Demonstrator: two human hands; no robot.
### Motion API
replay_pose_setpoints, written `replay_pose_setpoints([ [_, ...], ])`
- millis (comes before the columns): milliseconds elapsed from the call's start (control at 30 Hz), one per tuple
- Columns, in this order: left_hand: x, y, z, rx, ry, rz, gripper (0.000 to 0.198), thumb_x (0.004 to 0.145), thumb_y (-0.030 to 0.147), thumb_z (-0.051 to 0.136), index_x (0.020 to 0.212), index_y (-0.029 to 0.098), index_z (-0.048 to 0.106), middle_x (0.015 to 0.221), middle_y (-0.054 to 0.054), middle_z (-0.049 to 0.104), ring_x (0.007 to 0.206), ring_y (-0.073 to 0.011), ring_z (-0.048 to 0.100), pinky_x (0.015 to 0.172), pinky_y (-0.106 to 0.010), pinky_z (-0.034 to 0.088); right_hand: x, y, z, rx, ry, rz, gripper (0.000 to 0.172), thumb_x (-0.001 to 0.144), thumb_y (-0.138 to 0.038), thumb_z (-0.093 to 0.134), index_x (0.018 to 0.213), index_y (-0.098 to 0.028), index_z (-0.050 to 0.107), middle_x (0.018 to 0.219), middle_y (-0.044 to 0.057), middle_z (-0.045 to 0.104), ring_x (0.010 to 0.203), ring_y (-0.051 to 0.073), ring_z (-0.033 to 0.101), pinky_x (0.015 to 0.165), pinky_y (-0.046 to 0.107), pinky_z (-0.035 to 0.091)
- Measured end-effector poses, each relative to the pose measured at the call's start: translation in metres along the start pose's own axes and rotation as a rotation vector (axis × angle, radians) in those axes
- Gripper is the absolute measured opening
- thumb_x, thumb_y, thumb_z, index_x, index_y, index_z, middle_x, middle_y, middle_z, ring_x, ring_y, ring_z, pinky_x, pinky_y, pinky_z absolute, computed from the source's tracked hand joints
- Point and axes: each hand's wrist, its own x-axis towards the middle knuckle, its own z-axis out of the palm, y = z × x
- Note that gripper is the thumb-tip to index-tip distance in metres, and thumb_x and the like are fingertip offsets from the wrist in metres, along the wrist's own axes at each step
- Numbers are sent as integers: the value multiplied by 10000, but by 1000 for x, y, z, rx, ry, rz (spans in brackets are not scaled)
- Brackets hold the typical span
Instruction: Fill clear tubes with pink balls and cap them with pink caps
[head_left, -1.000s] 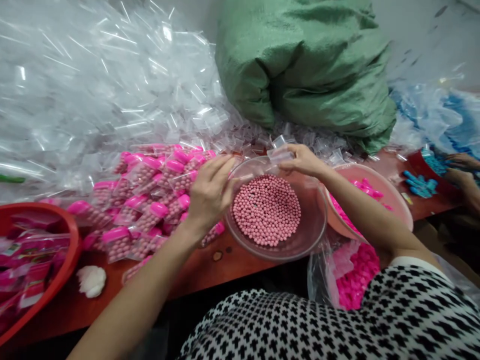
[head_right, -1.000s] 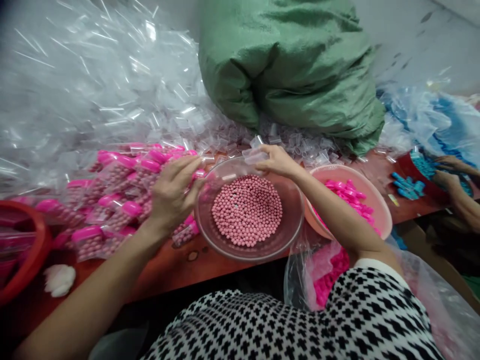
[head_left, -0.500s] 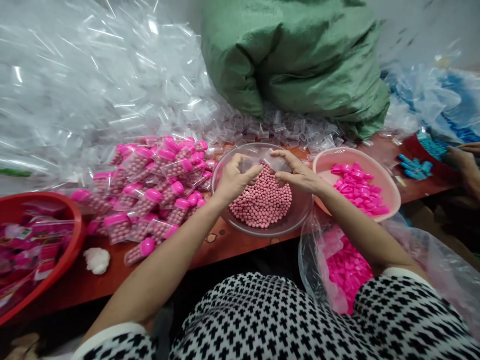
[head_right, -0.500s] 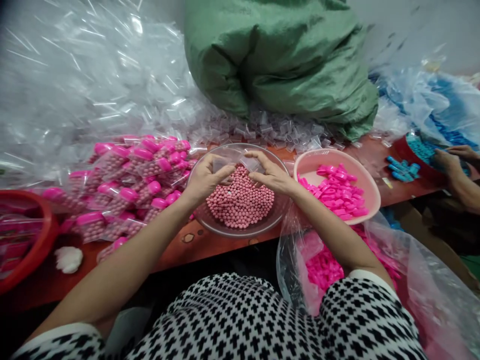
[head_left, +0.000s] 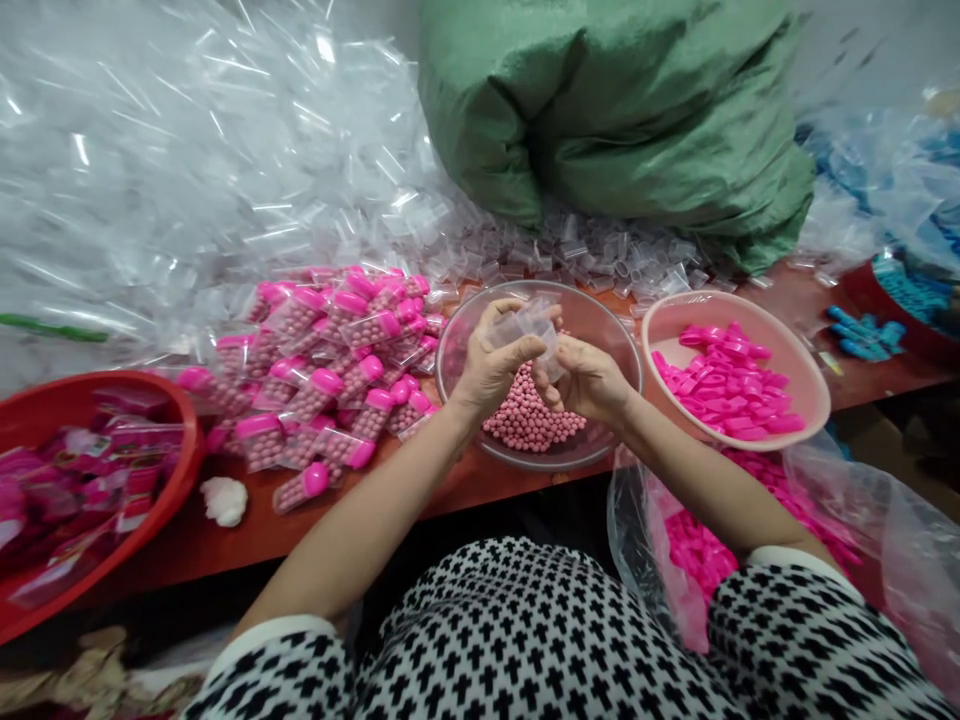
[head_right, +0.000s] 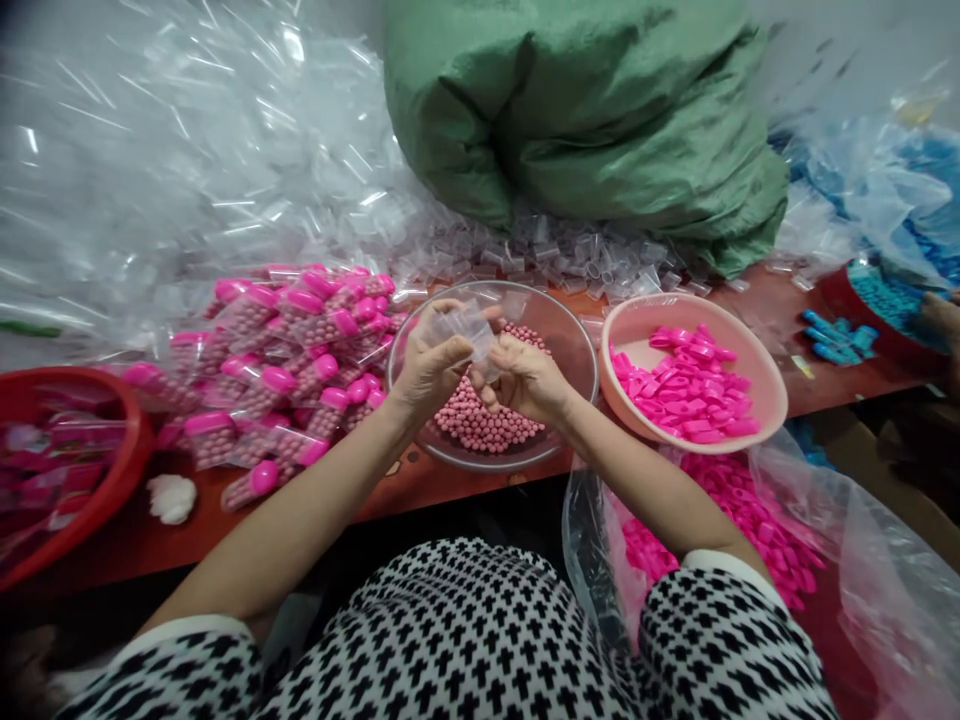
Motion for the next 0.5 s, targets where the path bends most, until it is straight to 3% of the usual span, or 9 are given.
replay_pose_setpoints([
  [100,-3,3,-4,59,13,106,746,557,490,940,1125,249,521,979,-51,749,1039,-296,746,878,-395,605,1,4,10,12,8,43,456,717,-529,823,840,-193,542,634,-35,654,426,74,526,355,166,393],
  [300,-4,35,-18,72,218,287,535,719,613,787,1100,299,582,1137,-47,712,1171,-286,684,1019,-500,568,-8,16,11,-36,133,77,477,667,-509,873,749,-192,526,634,-11,696,405,63,510,338,156,356],
  [400,-7,50,-24,119,215,390,539,672,483,877,1108,321,606,1086,-6,718,1085,-253,711,1023,-462,568,-13,14,8,-101,233,-23,481,666,-534,879,792,-200,556,683,-17,708,472,70,571,415,167,448],
  [500,-11,46,-28,222,170,339,571,626,328,932,1109,291,629,962,-1,733,899,-219,738,914,-408,603,-12,7,5,-210,276,-168,466,704,-532,862,968,-223,634,746,-26,705,605,95,649,564,210,558],
])
